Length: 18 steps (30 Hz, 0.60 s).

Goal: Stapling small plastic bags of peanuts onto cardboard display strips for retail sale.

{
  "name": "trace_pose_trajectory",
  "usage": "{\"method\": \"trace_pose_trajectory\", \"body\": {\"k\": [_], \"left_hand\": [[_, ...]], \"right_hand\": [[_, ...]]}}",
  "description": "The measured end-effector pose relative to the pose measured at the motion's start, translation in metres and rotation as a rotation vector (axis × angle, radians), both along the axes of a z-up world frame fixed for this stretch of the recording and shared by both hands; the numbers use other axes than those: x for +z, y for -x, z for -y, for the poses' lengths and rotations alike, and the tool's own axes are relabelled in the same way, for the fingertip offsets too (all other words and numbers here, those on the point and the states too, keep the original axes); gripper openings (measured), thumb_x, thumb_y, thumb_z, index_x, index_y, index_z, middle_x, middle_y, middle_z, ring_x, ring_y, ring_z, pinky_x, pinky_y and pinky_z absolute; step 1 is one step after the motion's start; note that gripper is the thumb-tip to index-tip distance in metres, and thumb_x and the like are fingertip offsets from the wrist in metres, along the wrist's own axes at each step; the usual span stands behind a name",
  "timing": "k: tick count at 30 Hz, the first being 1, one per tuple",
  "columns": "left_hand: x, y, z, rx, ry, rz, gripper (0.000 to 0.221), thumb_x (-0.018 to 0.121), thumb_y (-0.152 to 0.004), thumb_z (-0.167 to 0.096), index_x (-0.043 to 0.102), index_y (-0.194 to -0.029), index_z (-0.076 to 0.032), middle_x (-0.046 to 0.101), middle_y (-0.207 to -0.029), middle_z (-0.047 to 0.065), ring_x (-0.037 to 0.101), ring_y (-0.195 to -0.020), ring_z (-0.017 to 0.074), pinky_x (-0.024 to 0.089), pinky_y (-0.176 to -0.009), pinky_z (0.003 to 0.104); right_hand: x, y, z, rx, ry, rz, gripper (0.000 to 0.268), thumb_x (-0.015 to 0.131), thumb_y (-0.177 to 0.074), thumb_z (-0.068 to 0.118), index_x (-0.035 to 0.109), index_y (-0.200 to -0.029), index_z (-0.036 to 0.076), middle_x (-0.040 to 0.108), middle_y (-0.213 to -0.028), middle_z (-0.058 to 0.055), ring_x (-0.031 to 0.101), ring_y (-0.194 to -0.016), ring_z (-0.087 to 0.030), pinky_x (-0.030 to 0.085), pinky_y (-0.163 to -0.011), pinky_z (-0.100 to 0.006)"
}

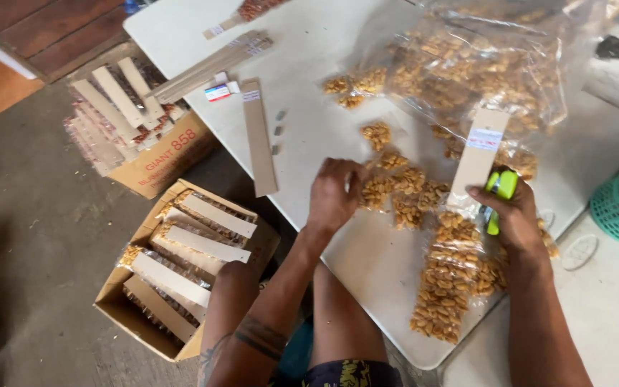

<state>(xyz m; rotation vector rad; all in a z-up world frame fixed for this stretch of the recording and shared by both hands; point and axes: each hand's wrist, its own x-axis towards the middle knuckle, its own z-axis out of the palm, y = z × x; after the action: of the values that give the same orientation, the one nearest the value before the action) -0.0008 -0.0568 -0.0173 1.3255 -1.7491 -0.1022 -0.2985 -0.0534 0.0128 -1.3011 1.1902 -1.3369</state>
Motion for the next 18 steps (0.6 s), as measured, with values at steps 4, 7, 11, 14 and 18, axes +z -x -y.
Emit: {"method": "trace_pose_trajectory", "body": {"k": [4,7,11,14,18], "left_hand": [[0.064,0.034,-0.008,-0.348,-0.255,-0.551,0.013,0.064,-0.092,-0.003,0.069,-0.095,-0.014,0.063,-0.083,0.004,0.063,-0.079,0.0166,0.054,-0.067,0.030],[0.079,0.075,-0.002,-0.584,-0.513,-0.678,0.011,0.065,-0.094,-0.003,0.068,-0.101,-0.010,0.063,-0.085,0.004,0.060,-0.073,0.0106,0.055,-0.060,0.025],[0.037,0.122,0.026,-0.347,-0.606,-0.368,0.013,0.078,-0.084,-0.011,0.070,-0.094,-0.012,0.075,-0.083,0.009,0.076,-0.078,0.0233,0.059,-0.063,0.036],[0.028,0.136,0.026,-0.235,-0.614,-0.368,0.012,0.078,-0.084,-0.016,0.069,-0.092,-0.015,0.076,-0.081,0.005,0.076,-0.083,0.0221,0.058,-0.070,0.037],[0.045,0.133,0.015,-0.230,-0.588,-0.391,0.014,0.079,-0.083,-0.008,0.068,-0.090,-0.012,0.076,-0.079,0.005,0.075,-0.077,0.0179,0.058,-0.067,0.032]], "right_hand": [[0.013,-0.001,-0.008,-0.025,-0.056,0.042,0.045,0.087,-0.075,0.015,0.064,-0.112,0.007,0.060,-0.090,0.002,0.058,-0.081,-0.011,0.046,-0.074,-0.027],[0.040,-0.013,-0.018,-0.068,-0.066,0.140,0.031,0.081,-0.085,0.023,0.065,-0.106,0.008,0.058,-0.084,0.003,0.059,-0.077,-0.010,0.045,-0.070,-0.025],[0.046,-0.017,-0.017,-0.042,-0.026,0.168,0.027,0.079,-0.087,0.025,0.064,-0.101,0.008,0.058,-0.081,0.002,0.060,-0.076,-0.011,0.044,-0.071,-0.025],[0.037,-0.008,-0.011,0.024,0.038,0.124,0.029,0.086,-0.080,0.016,0.064,-0.098,0.009,0.059,-0.082,0.003,0.060,-0.077,-0.010,0.044,-0.074,-0.025],[0.040,-0.003,-0.007,0.087,0.095,0.102,0.027,0.085,-0.083,0.009,0.063,-0.098,0.005,0.059,-0.080,-0.003,0.059,-0.075,-0.015,0.045,-0.075,-0.030]]}}
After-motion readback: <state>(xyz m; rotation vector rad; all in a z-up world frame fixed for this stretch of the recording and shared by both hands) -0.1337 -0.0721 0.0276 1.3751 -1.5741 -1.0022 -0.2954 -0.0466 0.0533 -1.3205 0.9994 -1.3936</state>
